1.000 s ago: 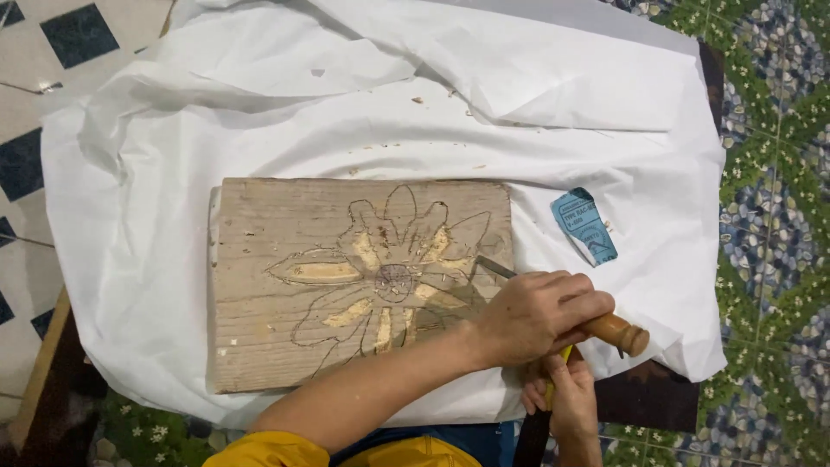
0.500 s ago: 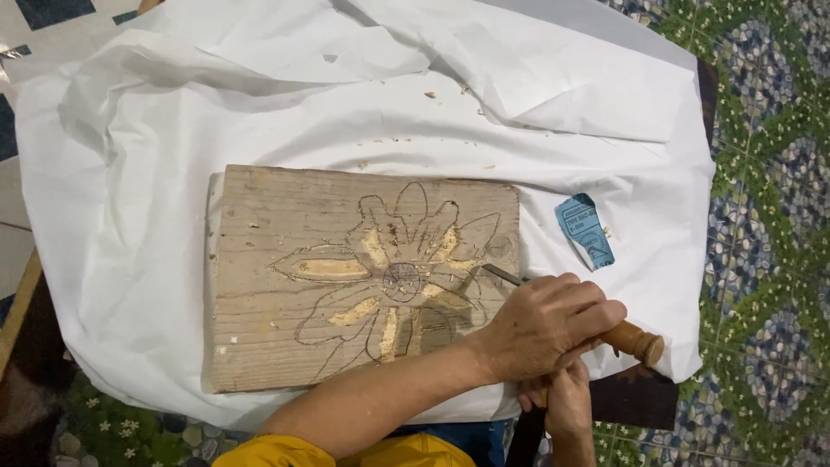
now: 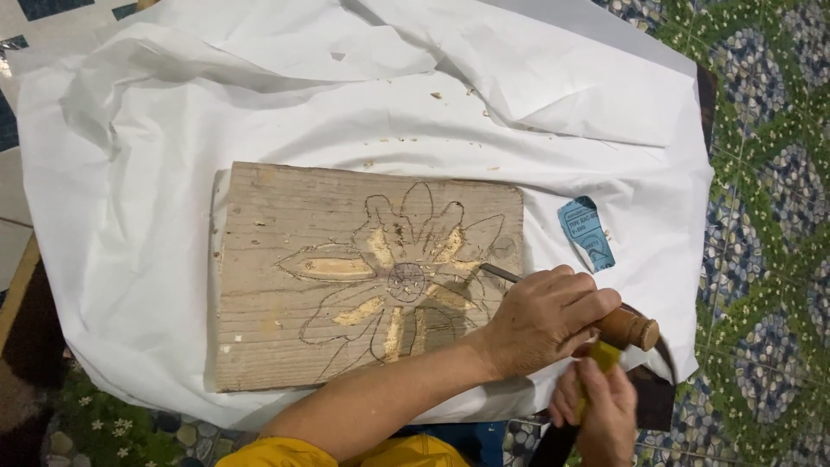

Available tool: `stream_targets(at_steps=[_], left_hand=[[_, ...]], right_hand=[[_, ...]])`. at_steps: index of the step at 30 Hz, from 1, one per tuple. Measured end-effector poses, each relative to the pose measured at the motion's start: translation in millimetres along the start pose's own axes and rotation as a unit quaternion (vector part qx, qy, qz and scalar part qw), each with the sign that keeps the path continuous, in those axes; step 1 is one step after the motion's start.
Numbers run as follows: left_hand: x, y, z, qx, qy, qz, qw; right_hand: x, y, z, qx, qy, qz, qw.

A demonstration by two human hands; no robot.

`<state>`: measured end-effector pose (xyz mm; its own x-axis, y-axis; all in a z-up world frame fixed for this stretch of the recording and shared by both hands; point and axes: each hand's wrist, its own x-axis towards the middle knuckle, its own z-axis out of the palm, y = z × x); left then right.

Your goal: Carving a floral design into a wooden block using a hammer and chisel

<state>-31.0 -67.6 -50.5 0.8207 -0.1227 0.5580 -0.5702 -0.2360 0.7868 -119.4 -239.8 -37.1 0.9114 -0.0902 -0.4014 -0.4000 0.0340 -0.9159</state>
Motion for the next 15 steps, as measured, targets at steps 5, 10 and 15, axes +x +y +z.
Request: stream_targets(at_steps=[5, 10, 15], left_hand=[[5.3, 11.0, -17.4, 0.004, 0.000, -0.005, 1.000], [9.9, 15.2, -27.1, -0.040, 0.003, -0.012, 0.999], [12.8, 12.1, -23.8, -0.077, 0.011, -0.050, 0.996]], right_hand=[[-12.0, -27.3, -5.5, 0.029, 0.008, -0.044, 0.999], [-15.4, -31.2, -10.6, 0.060, 0.016, -0.078, 0.995], [-18.5, -28.6, -30.1, 0.019, 0.029, -0.059, 0.998]])
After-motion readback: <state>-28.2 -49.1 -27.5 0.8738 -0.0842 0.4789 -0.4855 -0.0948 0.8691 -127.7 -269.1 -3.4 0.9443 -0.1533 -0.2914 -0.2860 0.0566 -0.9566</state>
